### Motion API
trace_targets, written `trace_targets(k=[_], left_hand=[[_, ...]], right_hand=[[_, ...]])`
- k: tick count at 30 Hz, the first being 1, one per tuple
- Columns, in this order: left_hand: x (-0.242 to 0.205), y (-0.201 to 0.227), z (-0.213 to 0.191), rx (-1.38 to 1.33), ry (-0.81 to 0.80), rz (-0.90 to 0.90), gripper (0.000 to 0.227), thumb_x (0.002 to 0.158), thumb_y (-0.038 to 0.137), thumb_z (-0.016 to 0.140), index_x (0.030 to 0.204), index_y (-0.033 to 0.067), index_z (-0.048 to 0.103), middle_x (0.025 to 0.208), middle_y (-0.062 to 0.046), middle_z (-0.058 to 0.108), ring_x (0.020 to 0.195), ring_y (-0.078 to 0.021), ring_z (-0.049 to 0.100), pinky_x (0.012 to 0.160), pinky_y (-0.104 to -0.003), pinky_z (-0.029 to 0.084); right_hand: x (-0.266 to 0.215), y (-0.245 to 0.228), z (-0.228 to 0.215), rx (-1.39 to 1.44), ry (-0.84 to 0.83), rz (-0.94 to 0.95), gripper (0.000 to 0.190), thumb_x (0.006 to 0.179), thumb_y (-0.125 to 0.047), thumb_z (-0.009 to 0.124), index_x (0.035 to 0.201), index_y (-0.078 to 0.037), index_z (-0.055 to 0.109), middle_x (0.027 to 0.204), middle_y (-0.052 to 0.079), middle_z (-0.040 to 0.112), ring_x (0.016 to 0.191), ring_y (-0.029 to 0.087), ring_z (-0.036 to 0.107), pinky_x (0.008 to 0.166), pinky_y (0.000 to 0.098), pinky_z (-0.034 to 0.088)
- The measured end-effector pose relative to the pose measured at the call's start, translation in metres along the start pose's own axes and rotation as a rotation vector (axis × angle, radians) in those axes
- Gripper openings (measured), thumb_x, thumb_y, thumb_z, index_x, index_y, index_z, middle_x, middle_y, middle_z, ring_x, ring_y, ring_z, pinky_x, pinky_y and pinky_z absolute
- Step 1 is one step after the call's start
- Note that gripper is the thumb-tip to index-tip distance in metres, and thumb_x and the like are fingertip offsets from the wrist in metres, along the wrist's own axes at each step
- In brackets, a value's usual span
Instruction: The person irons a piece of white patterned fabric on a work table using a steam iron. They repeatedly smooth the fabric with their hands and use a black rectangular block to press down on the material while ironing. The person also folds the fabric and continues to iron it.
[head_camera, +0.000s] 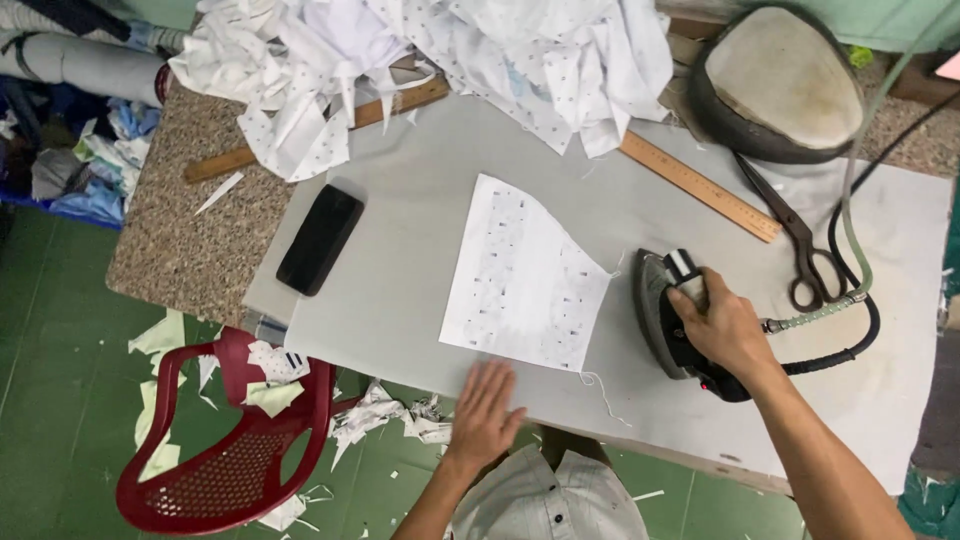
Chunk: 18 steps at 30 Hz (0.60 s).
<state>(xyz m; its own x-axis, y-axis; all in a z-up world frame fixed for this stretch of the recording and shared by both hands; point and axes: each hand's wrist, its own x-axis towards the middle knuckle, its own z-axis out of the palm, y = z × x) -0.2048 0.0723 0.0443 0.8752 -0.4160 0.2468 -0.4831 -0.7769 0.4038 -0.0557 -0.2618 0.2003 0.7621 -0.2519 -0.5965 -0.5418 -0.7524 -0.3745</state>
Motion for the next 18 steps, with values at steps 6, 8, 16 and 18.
trace_targets(k=[6, 8, 16, 18], left_hand=[[0.017, -0.038, -0.035, 0.118, 0.173, -0.151, 0.053, 0.101, 0.036, 0.056, 0.14, -0.0005, 0.056, 0.15, -0.02, 0.051, 0.144, -0.0343, 0.042, 0.122, -0.053, 0.027], [0.025, -0.042, -0.028, 0.135, 0.133, -0.152, 0.055, 0.101, 0.039, 0.055, 0.141, 0.0004, 0.055, 0.15, -0.019, 0.051, 0.145, -0.0329, 0.04, 0.123, -0.053, 0.024], [0.017, -0.081, -0.02, 0.181, 0.068, -0.201, 0.063, 0.1, 0.049, 0.052, 0.147, 0.0064, 0.051, 0.155, -0.016, 0.047, 0.147, -0.0306, 0.039, 0.125, -0.053, 0.019], [0.015, -0.09, -0.024, 0.214, 0.101, -0.236, 0.066, 0.099, 0.051, 0.05, 0.149, 0.0077, 0.049, 0.158, -0.016, 0.044, 0.148, -0.0305, 0.037, 0.126, -0.053, 0.018]], right_hand=[[-0.039, -0.071, 0.039, -0.304, -0.092, -0.581, 0.06, 0.095, -0.036, 0.062, 0.145, -0.005, 0.048, 0.124, 0.027, 0.069, 0.105, 0.043, 0.072, 0.09, 0.0525, 0.06], [-0.039, -0.088, 0.065, -0.394, -0.167, -0.642, 0.061, 0.097, -0.039, 0.056, 0.148, -0.007, 0.044, 0.122, 0.026, 0.069, 0.104, 0.042, 0.072, 0.089, 0.052, 0.06], [-0.051, -0.106, 0.126, -0.605, -0.29, -0.771, 0.061, 0.102, -0.044, 0.05, 0.147, -0.004, 0.042, 0.105, 0.026, 0.071, 0.087, 0.038, 0.077, 0.071, 0.0466, 0.063], [-0.04, -0.088, 0.152, -0.664, -0.022, -0.917, 0.058, 0.096, -0.048, 0.061, 0.133, -0.004, 0.054, 0.08, 0.015, 0.071, 0.065, 0.029, 0.076, 0.053, 0.0406, 0.059]])
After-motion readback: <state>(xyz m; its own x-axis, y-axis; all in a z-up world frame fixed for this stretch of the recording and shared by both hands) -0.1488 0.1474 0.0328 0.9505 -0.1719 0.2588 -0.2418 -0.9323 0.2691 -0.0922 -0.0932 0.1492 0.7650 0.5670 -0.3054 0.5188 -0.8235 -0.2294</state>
